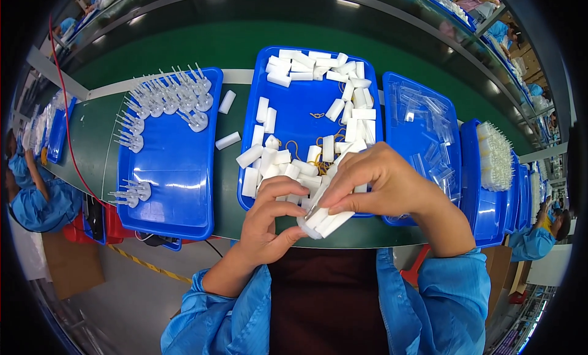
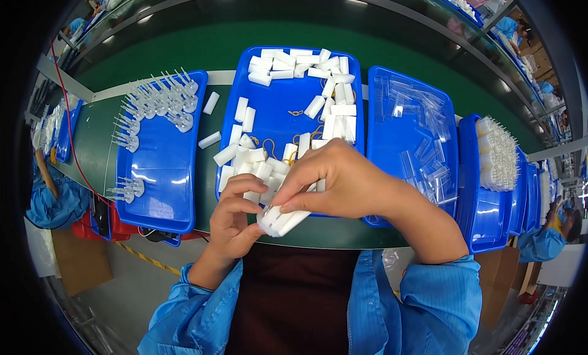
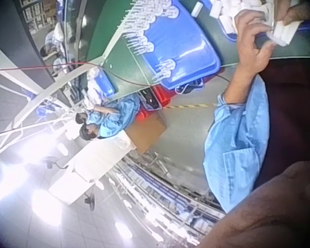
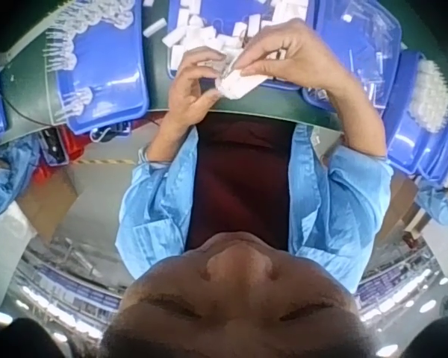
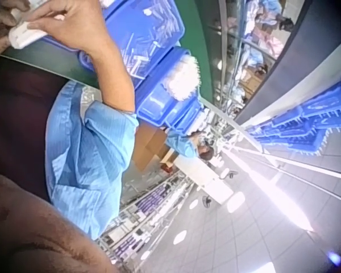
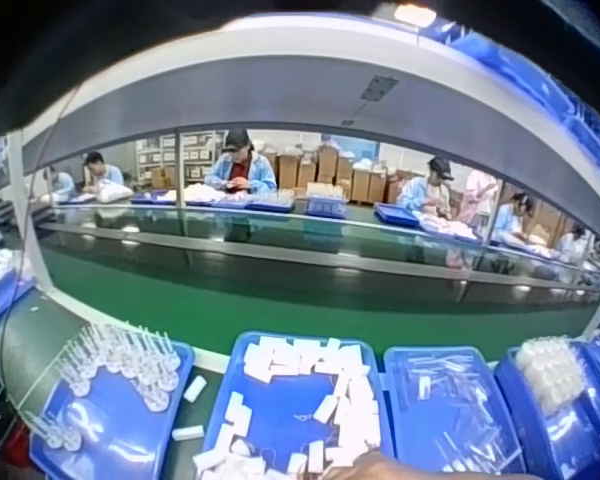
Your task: The person inserts rectangular white plastic components into a clear cylindrical plastic housing by hand at an industrial workstation.
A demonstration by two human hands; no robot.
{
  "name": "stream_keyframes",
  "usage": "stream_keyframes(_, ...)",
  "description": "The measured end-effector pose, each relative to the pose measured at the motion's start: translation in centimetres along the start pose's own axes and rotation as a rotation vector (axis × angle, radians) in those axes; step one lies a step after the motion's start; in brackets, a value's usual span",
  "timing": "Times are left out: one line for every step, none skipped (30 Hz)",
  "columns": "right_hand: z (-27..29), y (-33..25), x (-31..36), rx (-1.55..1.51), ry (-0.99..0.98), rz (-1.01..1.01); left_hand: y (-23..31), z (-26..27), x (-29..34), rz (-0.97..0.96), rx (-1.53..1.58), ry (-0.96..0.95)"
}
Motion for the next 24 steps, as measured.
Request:
stream_keyframes(-0.3, 0.1, 0.0, -0.013, 0.0, -0.009, -0.1, 0.0, 0.1, -0.016, -0.022, -0.102)
stream_keyframes(-0.6, 0.3, 0.0, -0.012, -0.002, -0.009, -0.2, -0.1, 0.2, -0.032, -0.044, -0.204)
stream_keyframes(-0.9, 0.5, 0.0, -0.034, -0.009, -0.025, -0.3, 0.2, 0.3, -0.033, -0.045, -0.2)
stream_keyframes(-1.1, 0.7, -0.2, -0.056, -0.017, -0.04, -0.3, 0.3, 0.6, -0.053, -0.063, -0.23)
stream_keyframes(-1.0, 0.7, -0.4, -0.055, -0.021, -0.039, -0.3, 0.4, 0.7, -0.073, -0.081, -0.259)
stream_keyframes(-0.9, 0.7, -0.8, -0.05, -0.058, -0.045, -0.4, 0.5, 0.7, -0.075, -0.081, -0.257)
stream_keyframes(-0.7, 0.8, -1.2, -0.045, -0.096, -0.051, -0.5, 0.8, 0.6, -0.056, -0.075, -0.214)
stream_keyframes(-0.5, 0.9, -2.0, -0.044, -0.098, -0.05, -0.6, 1.1, 0.5, -0.037, -0.07, -0.172)
stream_keyframes(0.0, 2.0, -3.3, -0.04, -0.006, -0.124, -0.9, 1.4, 0.5, -0.029, -0.042, -0.156)
stream_keyframes(0.7, 2.8, -4.4, -0.031, 0.098, -0.2, -0.7, 1.2, 0.4, -0.033, -0.04, -0.159)
stream_keyframes(0.9, 3.1, -5.8, 0.24, 0.09, -0.042, -0.6, 1.1, 0.2, -0.003, 0.022, -0.108)
stream_keyframes(0.7, 3.9, -7.1, 0.511, 0.084, 0.113, -0.6, 1.1, 0.1, 0.028, 0.088, -0.062)
stream_keyframes(0.2, 4.9, -8.0, 0.631, 0.092, 0.217, -0.9, 0.9, 0.3, 0.055, 0.152, -0.069)
stream_keyframes(-0.5, 5.8, -8.8, 0.749, 0.098, 0.321, -0.8, 0.6, 0.2, 0.054, 0.159, -0.087)
stream_keyframes(-1.3, 6.5, -9.5, 0.845, 0.049, 0.344, -0.4, 0.4, 0.1, 0.032, 0.111, -0.09)
stream_keyframes(-2.0, 7.1, -10.3, 0.938, -0.005, 0.368, -0.3, 0.4, 0.0, 0.01, 0.06, -0.088)
stream_keyframes(-2.5, 7.7, -10.6, 0.985, -0.058, 0.415, -0.3, 0.3, -0.1, 0.009, 0.061, -0.098)
stream_keyframes(-2.8, 7.5, -10.7, 0.983, -0.054, 0.416, -0.1, 0.5, 0.0, -0.014, -0.031, -0.132)
stream_keyframes(-3.0, 7.8, -10.7, 1.044, -0.096, 0.339, -0.1, 0.5, 0.0, -0.037, -0.122, -0.167)
stream_keyframes(-3.1, 8.0, -10.6, 1.104, -0.137, 0.259, 0.1, 0.6, -0.2, -0.038, -0.122, -0.171)
stream_keyframes(-3.0, 7.8, -10.5, 1.102, -0.14, 0.262, 0.5, 0.5, -0.3, -0.085, -0.216, -0.192)
stream_keyframes(-2.3, 7.8, -10.2, 1.139, -0.115, 0.206, 0.7, 0.4, -0.3, -0.132, -0.308, -0.213)
stream_keyframes(-1.6, 7.9, -9.8, 1.176, -0.089, 0.147, 0.8, 0.4, -0.3, -0.131, -0.308, -0.21)
stream_keyframes(-1.2, 8.0, -9.3, 1.176, -0.092, 0.15, 1.0, 0.2, -0.3, -0.146, -0.371, -0.199)
Point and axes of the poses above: each hand's wrist, its own x-axis away from the middle knuckle, its own z-axis out of the back of the hand, y = z × x, the point moved 5 cm from there along -x, towards the middle knuckle, and after that the axes turned 6 degrees about y, right-handed, at the moved point
